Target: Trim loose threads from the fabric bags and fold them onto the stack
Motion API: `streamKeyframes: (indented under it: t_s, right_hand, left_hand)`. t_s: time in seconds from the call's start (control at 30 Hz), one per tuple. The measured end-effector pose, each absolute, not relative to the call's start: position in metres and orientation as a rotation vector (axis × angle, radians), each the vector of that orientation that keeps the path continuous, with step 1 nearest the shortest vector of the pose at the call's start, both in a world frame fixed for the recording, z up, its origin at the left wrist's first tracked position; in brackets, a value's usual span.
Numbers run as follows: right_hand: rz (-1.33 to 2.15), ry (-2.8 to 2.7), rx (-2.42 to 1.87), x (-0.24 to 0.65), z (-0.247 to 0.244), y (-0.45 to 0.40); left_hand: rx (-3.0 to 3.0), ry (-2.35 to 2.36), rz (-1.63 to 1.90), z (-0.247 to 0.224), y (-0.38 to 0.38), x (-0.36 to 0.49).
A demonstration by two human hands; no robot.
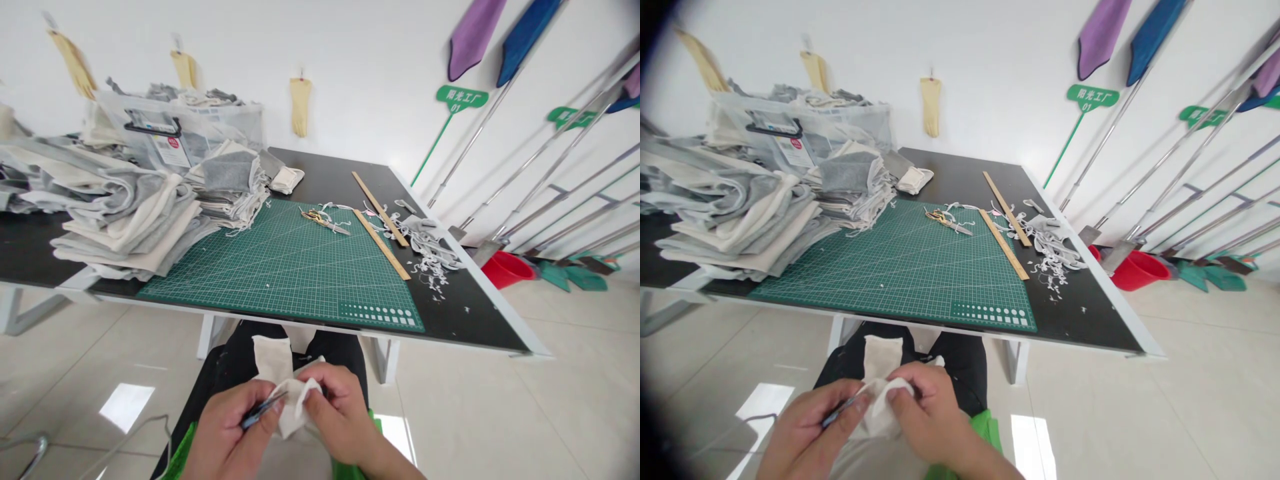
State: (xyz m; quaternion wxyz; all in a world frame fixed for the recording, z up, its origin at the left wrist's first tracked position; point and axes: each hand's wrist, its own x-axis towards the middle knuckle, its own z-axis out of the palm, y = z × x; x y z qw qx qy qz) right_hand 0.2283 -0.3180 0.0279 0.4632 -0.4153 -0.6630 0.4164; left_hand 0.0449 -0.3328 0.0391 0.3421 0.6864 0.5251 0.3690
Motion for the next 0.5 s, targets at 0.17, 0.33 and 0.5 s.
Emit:
streamKeyframes:
  t_s: [0.17,0.33,0.5]
  right_hand:
    - [0.928,-1.580,-0.987,0.223,0.032,-0.319]
    - [1.031,-1.439,-0.894,0.220,0.027,-0.321]
    - [1.198,-1.247,-1.029,0.214,0.023,-0.322]
  left_hand:
    - [1.895,1.253,0.870,0.047,-0.329,0.044]
    - [1.819,1.238,0.821,0.050,-0.328,0.047]
    - [1.709,1.420,1.189,0.042,-0.334,0.052]
